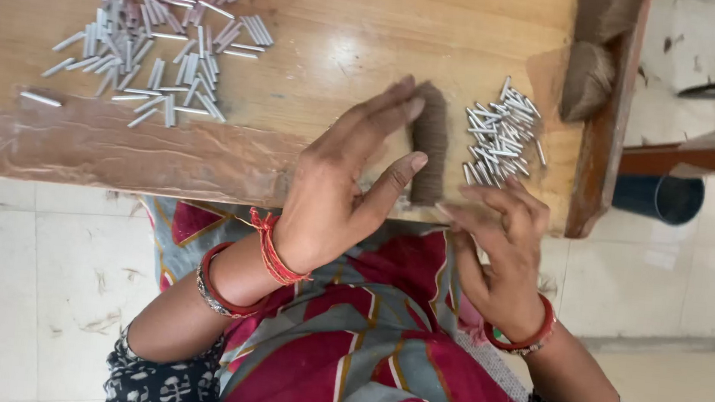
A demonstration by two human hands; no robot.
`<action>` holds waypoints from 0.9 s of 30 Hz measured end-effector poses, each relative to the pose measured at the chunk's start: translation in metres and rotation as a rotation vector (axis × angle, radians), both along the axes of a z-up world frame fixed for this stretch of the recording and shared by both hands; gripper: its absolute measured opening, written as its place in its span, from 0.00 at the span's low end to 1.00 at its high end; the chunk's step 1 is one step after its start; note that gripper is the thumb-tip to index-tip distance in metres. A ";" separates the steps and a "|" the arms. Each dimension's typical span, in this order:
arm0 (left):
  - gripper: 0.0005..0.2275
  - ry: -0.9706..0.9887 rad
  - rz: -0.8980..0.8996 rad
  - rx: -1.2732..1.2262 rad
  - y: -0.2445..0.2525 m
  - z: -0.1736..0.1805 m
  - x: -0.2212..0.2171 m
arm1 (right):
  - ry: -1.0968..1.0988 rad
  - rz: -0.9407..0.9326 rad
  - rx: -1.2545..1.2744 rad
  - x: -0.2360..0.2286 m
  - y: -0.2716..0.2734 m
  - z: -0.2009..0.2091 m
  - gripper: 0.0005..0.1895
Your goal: The person is manufacturing brushes by inserting clumps of bristles into small metal tubes on a workbench.
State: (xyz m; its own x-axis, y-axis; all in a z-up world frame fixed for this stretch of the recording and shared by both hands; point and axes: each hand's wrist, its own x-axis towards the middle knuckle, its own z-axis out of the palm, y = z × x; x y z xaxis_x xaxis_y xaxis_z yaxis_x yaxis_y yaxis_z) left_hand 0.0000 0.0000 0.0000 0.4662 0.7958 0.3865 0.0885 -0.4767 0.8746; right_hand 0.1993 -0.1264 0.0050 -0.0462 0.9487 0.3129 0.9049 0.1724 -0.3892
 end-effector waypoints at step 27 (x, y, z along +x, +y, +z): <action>0.12 0.045 0.374 0.795 -0.023 -0.103 -0.104 | -0.085 0.772 0.184 -0.342 0.280 -0.011 0.11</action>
